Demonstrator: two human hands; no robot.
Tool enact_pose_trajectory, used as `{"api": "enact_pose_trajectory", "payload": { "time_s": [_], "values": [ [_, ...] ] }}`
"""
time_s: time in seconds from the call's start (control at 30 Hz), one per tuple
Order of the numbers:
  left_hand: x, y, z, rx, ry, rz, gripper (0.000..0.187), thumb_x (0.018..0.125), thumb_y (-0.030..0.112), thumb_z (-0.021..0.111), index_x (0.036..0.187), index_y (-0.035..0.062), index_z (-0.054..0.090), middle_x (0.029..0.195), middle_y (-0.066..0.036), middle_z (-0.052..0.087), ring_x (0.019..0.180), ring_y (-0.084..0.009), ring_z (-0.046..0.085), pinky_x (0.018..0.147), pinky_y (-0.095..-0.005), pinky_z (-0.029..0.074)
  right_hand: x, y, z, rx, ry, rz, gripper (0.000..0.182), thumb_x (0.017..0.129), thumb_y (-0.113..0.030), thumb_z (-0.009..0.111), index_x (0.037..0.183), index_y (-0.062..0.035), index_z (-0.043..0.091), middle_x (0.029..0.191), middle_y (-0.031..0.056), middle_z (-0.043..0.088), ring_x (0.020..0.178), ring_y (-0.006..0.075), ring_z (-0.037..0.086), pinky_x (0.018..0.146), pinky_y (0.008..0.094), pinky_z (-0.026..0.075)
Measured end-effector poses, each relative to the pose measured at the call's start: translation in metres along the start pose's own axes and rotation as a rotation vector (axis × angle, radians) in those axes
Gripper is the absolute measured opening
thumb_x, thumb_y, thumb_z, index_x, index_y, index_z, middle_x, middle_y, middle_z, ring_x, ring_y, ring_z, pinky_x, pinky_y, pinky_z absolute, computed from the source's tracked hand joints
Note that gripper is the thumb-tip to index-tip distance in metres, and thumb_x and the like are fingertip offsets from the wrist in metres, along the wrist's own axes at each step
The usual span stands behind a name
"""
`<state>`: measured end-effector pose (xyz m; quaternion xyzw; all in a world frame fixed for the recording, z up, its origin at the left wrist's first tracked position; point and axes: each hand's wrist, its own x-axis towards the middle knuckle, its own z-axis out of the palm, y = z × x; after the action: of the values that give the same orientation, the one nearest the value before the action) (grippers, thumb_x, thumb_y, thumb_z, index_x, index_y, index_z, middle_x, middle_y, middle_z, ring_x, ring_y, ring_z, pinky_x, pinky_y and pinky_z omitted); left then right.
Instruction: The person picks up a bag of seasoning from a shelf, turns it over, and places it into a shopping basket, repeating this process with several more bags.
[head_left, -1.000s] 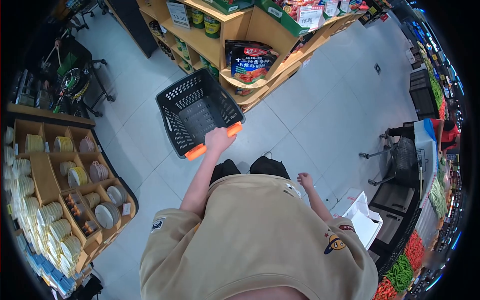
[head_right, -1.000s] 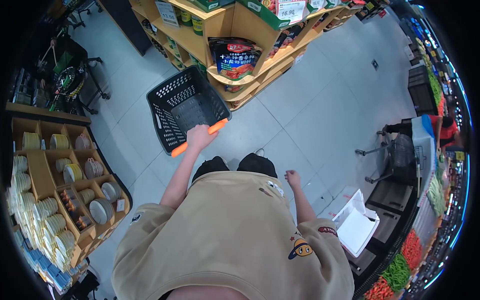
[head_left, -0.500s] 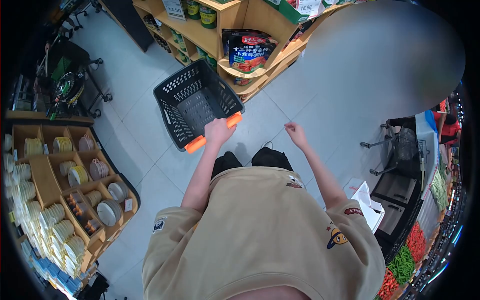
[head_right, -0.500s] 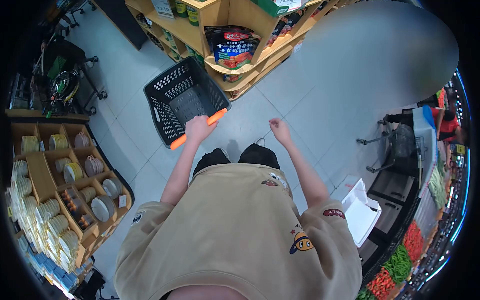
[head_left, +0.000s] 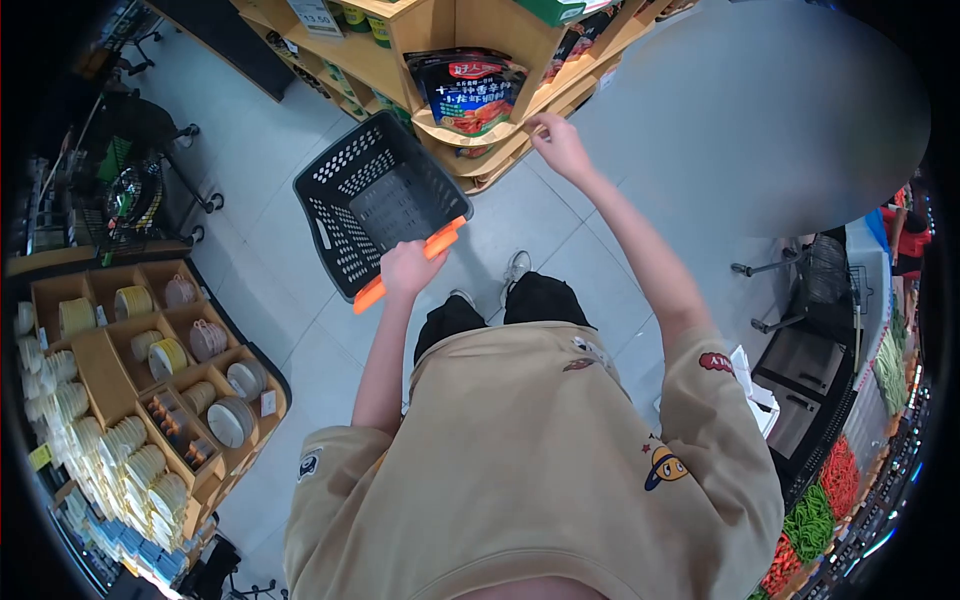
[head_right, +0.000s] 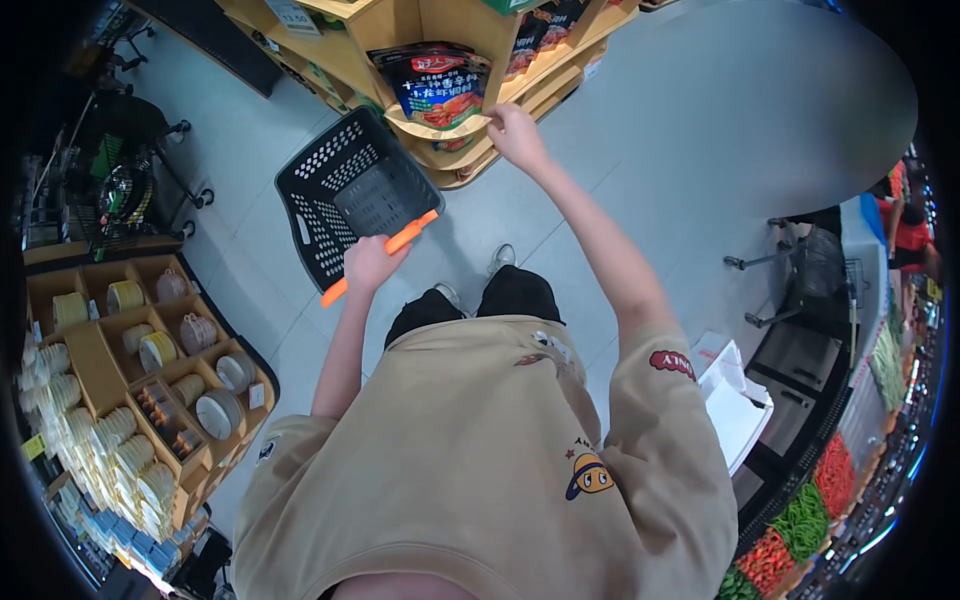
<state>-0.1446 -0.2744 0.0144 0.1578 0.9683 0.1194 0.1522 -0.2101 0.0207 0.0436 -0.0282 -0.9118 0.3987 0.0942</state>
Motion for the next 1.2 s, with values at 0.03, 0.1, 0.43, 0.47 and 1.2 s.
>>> {"api": "enact_pose_trajectory", "payload": {
  "time_s": [0.03, 0.1, 0.43, 0.47, 1.2],
  "values": [
    [0.002, 0.002, -0.001, 0.013, -0.014, -0.01, 0.044, 0.067, 0.052, 0.056, 0.071, 0.0084, 0.065, 0.058, -0.011, 0.059, 0.058, -0.0265, 0.06, 0.056, -0.0348, 0.049, 0.011, 0.002, -0.002, -0.028, 0.025, -0.031, 0.021, 0.07, -0.005, 0.053, 0.09, 0.0013, 0.058, 0.088, 0.016, 0.056, 0.07, 0.0263, 0.058, 0.067, 0.0341, 0.046],
    [0.002, 0.006, -0.004, 0.012, -0.003, -0.02, 0.046, 0.066, 0.054, 0.056, 0.07, 0.009, 0.065, 0.056, -0.011, 0.058, 0.057, -0.026, 0.059, 0.055, -0.0346, 0.048, 0.032, 0.001, -0.01, -0.07, 0.01, -0.031, 0.027, 0.069, -0.005, 0.054, 0.095, -0.0003, 0.055, 0.093, 0.0158, 0.054, 0.075, 0.0283, 0.057, 0.07, 0.0346, 0.046],
    [0.01, 0.007, -0.003, 0.037, 0.044, -0.07, 0.049, 0.064, 0.058, 0.056, 0.066, 0.0096, 0.064, 0.051, -0.009, 0.056, 0.05, -0.0249, 0.058, 0.051, -0.0333, 0.048, 0.1, -0.005, 0.012, -0.524, -0.016, -0.133, 0.032, 0.07, -0.008, 0.053, 0.102, -0.0045, 0.047, 0.097, 0.0148, 0.053, 0.077, 0.0344, 0.058, 0.067, 0.0406, 0.048],
    [0.012, 0.007, -0.005, 0.037, 0.041, -0.086, 0.049, 0.064, 0.058, 0.056, 0.066, 0.0096, 0.064, 0.051, -0.009, 0.056, 0.05, -0.0249, 0.058, 0.051, -0.0333, 0.048, 0.105, -0.003, 0.018, -0.607, -0.047, -0.053, 0.028, 0.07, -0.008, 0.053, 0.097, -0.0041, 0.049, 0.092, 0.0149, 0.056, 0.075, 0.0349, 0.058, 0.066, 0.0404, 0.048],
    [0.068, 0.013, -0.006, -0.664, 0.296, 0.086, 0.061, 0.069, 0.03, 0.067, 0.115, 0.0004, 0.041, 0.103, -0.016, 0.054, 0.094, -0.0262, 0.054, 0.077, -0.0357, 0.044, 0.016, -0.094, -0.068, -0.389, 0.066, -0.02, 0.02, 0.077, -0.024, 0.056, 0.075, -0.0055, 0.06, 0.063, 0.0159, 0.057, 0.053, 0.0298, 0.056, 0.05, 0.0378, 0.046]
  ]
}}
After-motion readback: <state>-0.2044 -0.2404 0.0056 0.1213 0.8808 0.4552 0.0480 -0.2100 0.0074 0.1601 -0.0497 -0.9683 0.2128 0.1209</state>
